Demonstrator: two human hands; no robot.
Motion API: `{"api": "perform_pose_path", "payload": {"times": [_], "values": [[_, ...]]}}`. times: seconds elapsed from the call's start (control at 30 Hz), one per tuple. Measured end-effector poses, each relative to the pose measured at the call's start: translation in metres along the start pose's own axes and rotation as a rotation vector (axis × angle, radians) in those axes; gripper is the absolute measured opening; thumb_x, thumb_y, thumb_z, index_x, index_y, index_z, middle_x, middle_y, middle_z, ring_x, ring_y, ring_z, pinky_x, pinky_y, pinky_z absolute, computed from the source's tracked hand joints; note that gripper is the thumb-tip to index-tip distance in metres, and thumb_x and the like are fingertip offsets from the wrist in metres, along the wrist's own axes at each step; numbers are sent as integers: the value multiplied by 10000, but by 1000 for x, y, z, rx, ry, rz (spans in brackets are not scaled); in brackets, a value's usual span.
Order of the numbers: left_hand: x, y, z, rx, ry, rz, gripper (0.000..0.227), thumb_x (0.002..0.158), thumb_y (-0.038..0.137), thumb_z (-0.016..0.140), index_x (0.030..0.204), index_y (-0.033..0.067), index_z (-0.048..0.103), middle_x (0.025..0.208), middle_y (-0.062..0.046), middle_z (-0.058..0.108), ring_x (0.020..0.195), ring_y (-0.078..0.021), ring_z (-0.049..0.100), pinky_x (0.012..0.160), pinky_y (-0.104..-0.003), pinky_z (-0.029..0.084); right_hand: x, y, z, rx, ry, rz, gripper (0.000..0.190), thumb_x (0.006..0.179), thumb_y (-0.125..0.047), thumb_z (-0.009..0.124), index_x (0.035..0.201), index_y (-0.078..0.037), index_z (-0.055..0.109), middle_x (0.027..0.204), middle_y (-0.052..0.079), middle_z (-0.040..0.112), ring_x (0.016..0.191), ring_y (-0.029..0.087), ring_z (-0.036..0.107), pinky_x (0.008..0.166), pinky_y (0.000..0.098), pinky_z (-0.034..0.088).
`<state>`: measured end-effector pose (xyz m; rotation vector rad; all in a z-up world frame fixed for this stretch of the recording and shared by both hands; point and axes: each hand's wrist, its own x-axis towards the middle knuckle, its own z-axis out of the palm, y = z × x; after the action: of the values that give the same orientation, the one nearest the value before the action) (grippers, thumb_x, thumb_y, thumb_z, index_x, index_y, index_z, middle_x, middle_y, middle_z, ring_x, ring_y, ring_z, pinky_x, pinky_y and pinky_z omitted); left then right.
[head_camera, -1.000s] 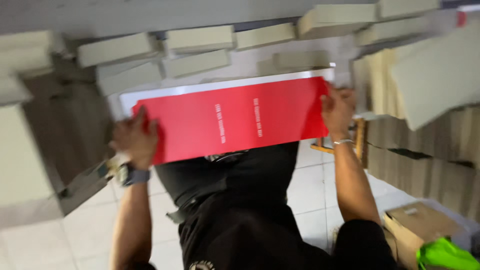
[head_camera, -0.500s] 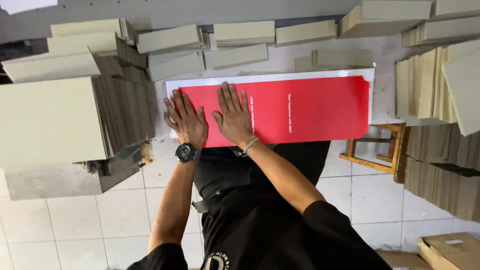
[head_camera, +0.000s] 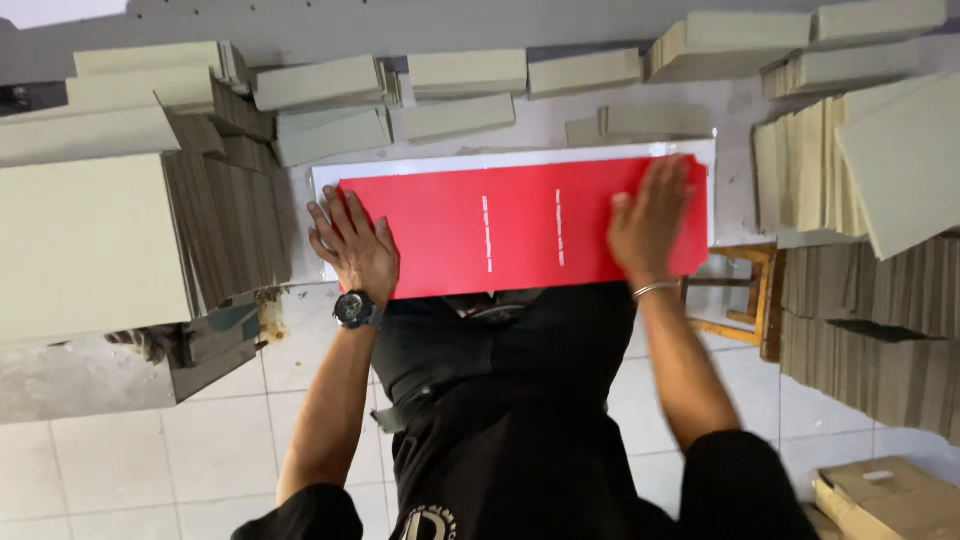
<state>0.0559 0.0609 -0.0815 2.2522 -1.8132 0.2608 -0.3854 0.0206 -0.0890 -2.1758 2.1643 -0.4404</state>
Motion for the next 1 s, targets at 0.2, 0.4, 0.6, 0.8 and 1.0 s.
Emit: {"api": "perform_pose_path", "payload": {"times": [0.2, 0.4, 0.6, 0.8, 1.0], "values": [[-3, 0, -6, -18, -7, 14, 627, 1169, 400, 473, 1656, 5, 461, 1771, -252, 292, 1606, -543, 166, 1248, -636, 188, -12, -161, 34, 184, 50, -209, 875, 1016, -314, 768, 1704, 9, 335, 1758, 316, 272, 1631, 506, 255, 1290, 680, 196], [-4, 0, -6, -42, -33, -6, 630, 1175, 420, 436, 1654, 11, 463, 1770, -246, 308, 1616, -529, 168, 1259, -622, 178, -10, -181, 37, 89, -113, -203, 767, 1120, -436, 528, 1717, -1, 318, 1799, 282, 185, 1677, 443, 157, 1334, 638, 93], [-2, 0, -8, -52, -105, 8, 612, 1199, 429, 392, 1700, 80, 409, 1784, -245, 252, 1619, -538, 112, 1256, -634, 141, -9, -184, 35, 43, -120, -188, 772, 1111, -432, 530, 1717, -1, 323, 1793, 292, 191, 1675, 438, 160, 1340, 623, 98], [-4, -10, -18, 0, -40, -1, 676, 1177, 518, 461, 1705, 98, 418, 1794, -226, 233, 1622, -523, 128, 1253, -639, 184, -14, -154, 42, 202, -104, -199, 841, 1096, -456, 555, 1741, -14, 245, 1800, 316, 124, 1685, 452, 104, 1345, 626, 54], [-37, -21, -71, -433, -38, 268, 1063, 937, 811, 641, 1706, 110, 426, 1770, -270, 260, 1613, -574, 199, 1303, -651, 208, -68, -4, -44, 480, -47, -166, 1136, 959, -695, 702, 1768, -55, 226, 1791, 314, 164, 1645, 501, 160, 1322, 616, 110]]}}
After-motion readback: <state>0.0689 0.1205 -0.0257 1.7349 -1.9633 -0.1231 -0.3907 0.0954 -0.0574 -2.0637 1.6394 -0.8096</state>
